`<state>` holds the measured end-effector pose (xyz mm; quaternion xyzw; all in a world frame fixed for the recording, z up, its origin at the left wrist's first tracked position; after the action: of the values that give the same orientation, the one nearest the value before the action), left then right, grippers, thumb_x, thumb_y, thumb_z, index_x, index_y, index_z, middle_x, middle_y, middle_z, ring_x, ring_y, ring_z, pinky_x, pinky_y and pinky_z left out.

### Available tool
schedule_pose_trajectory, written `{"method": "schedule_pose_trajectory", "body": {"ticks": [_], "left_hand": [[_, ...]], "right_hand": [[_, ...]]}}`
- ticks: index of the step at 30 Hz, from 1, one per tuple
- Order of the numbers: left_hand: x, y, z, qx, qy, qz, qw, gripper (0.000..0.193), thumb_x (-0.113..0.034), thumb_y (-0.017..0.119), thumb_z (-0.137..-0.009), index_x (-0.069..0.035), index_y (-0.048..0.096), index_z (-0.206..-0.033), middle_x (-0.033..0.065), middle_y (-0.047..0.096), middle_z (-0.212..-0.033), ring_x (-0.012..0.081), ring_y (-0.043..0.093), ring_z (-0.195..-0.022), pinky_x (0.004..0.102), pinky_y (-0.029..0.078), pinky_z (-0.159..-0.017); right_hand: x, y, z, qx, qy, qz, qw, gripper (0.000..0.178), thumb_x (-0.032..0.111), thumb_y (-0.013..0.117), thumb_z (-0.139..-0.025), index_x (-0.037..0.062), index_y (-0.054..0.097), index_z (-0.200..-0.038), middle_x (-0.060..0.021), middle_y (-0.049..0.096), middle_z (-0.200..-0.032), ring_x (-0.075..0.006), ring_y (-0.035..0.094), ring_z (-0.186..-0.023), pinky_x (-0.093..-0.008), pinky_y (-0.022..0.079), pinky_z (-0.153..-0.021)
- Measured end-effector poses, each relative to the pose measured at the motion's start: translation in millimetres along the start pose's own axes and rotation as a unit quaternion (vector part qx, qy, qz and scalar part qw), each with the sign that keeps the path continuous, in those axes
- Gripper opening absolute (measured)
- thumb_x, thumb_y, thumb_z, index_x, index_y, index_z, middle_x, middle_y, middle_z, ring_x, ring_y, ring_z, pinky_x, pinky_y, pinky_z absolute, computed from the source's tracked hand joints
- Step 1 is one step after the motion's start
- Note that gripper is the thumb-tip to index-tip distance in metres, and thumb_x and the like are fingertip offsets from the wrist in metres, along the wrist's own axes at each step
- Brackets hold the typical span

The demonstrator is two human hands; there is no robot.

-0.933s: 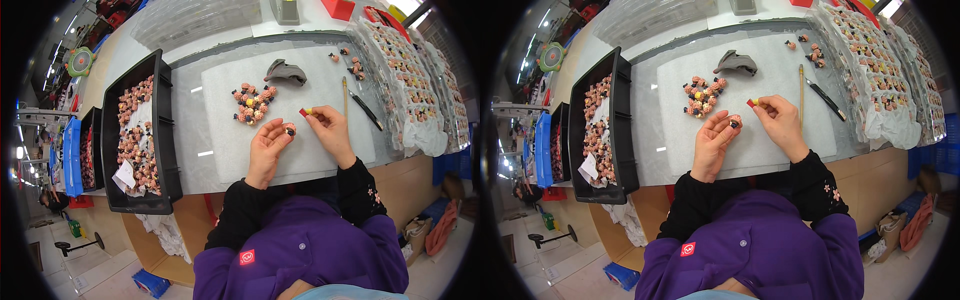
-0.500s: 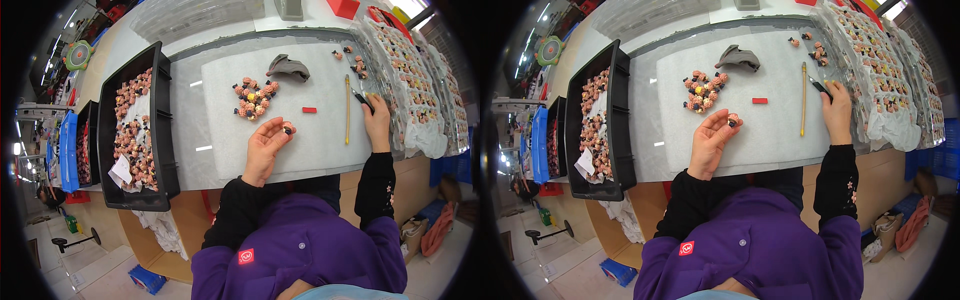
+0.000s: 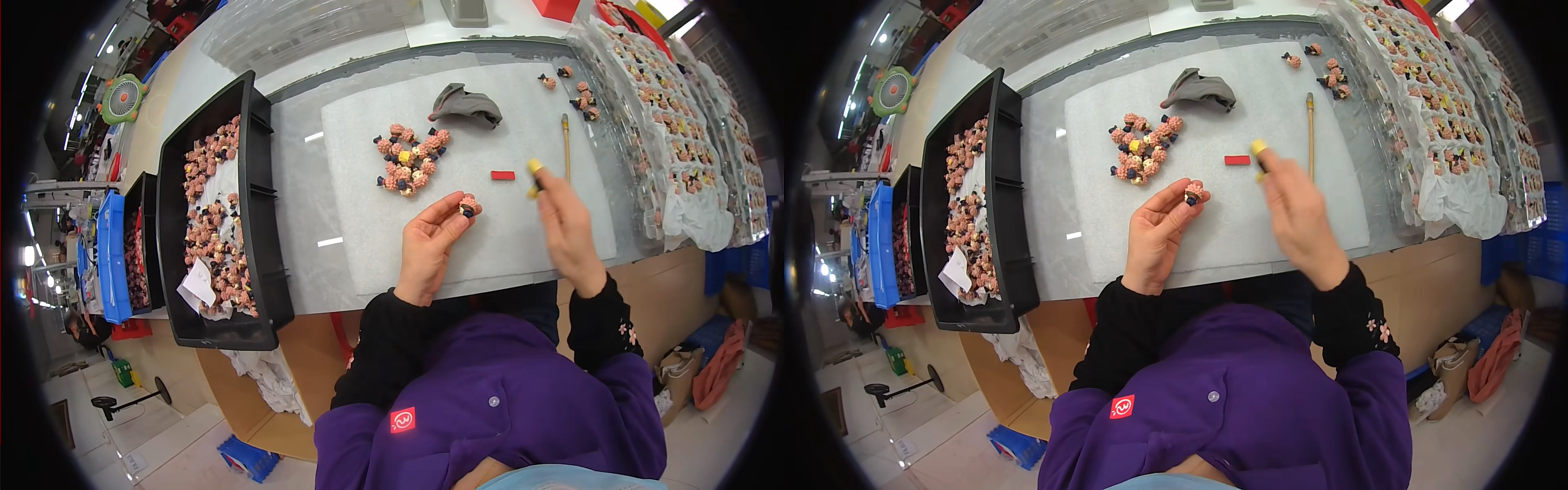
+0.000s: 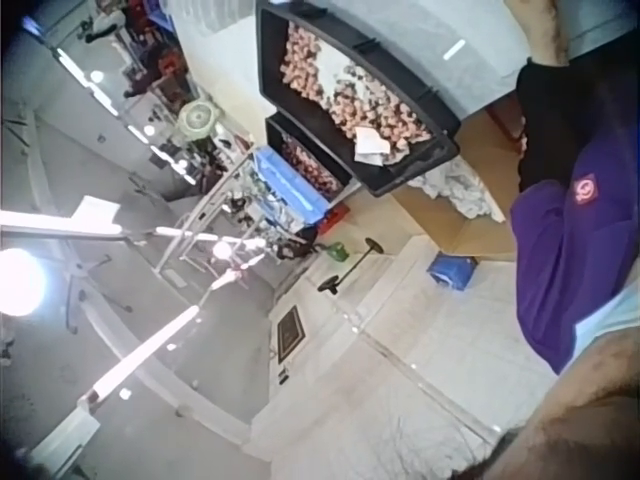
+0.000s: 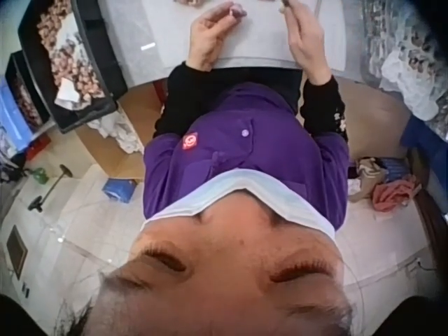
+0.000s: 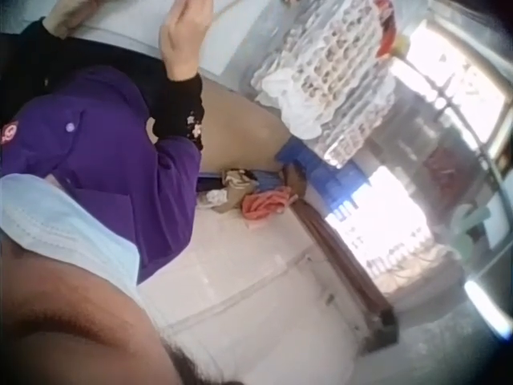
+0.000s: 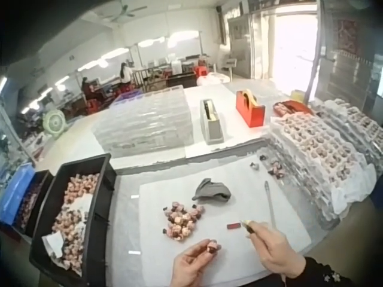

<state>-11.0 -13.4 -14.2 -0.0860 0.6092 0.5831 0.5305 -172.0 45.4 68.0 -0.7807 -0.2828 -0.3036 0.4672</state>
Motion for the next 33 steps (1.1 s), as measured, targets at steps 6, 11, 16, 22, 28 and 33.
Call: {"method": "schedule_pose_trajectory", "body": {"ticks": [6,11,16,22,28,33], "left_hand": [[2,-1,0,0.002,0.0,0.037,0.999,0.037,0.004,0.053,-0.081,0.008,0.045,-0.117,0.0135,0.056,-0.106,0.0176,0.056,-0.097,0.0271,0.044,-0.088],[1,-2,1,0.003,-0.002,0.046,0.999,0.036,0.005,0.053,-0.081,0.007,0.046,-0.116,0.0128,0.056,-0.107,0.0158,0.056,-0.095,0.027,0.044,-0.087],[2,-2,1,0.008,0.003,0.044,0.999,0.037,0.005,0.054,-0.081,0.007,0.046,-0.116,0.0127,0.056,-0.107,0.0157,0.055,-0.095,0.0268,0.045,-0.087],[2,-2,1,0.008,0.004,0.049,0.999,0.037,0.005,0.054,-0.08,0.007,0.046,-0.116,0.0129,0.056,-0.107,0.0155,0.055,-0.095,0.0265,0.045,-0.087],[2,-2,1,0.009,0.007,0.048,0.999,0.037,0.005,0.054,-0.08,0.007,0.047,-0.116,0.0128,0.056,-0.108,0.015,0.055,-0.095,0.0259,0.044,-0.087],[3,-4,1,0.011,0.016,0.033,0.999,0.036,0.001,0.055,-0.081,0.006,0.047,-0.116,0.0132,0.057,-0.106,0.0173,0.056,-0.095,0.0282,0.045,-0.085]], "right_hand": [[21,44,11,0.132,0.021,-0.06,0.989,0.028,0.001,0.048,-0.084,-0.003,0.048,-0.112,-0.0138,0.051,-0.08,-0.0246,0.05,-0.068,-0.0302,0.04,-0.062],[23,47,11,0.135,0.018,-0.051,0.989,0.029,0.002,0.049,-0.083,-0.0007,0.049,-0.112,-0.013,0.05,-0.076,-0.0253,0.05,-0.064,-0.032,0.04,-0.058],[26,46,10,0.134,-0.002,-0.03,0.99,0.031,0.004,0.05,-0.083,0.0017,0.05,-0.114,-0.0123,0.048,-0.073,-0.0266,0.05,-0.06,-0.0338,0.041,-0.053],[26,47,10,0.139,-0.001,-0.024,0.99,0.032,0.004,0.05,-0.083,0.002,0.049,-0.115,-0.0123,0.048,-0.072,-0.0269,0.05,-0.061,-0.0342,0.041,-0.054],[26,47,10,0.141,0.006,-0.035,0.989,0.033,0.001,0.048,-0.083,-0.0011,0.048,-0.117,-0.0121,0.048,-0.073,-0.0229,0.048,-0.062,-0.0299,0.04,-0.057],[26,48,10,0.147,0.01,-0.029,0.989,0.033,0.001,0.048,-0.084,-0.0007,0.048,-0.117,-0.0124,0.049,-0.074,-0.023,0.048,-0.062,-0.0299,0.04,-0.058]]}}
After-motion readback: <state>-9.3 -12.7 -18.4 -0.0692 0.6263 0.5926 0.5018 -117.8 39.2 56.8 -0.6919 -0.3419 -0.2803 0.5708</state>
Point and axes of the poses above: each hand's wrist, its own z-axis away from the middle knuckle, its own y-axis out of the palm, x = y × z, the point moved 7 cm from there along -z, towards the middle knuckle
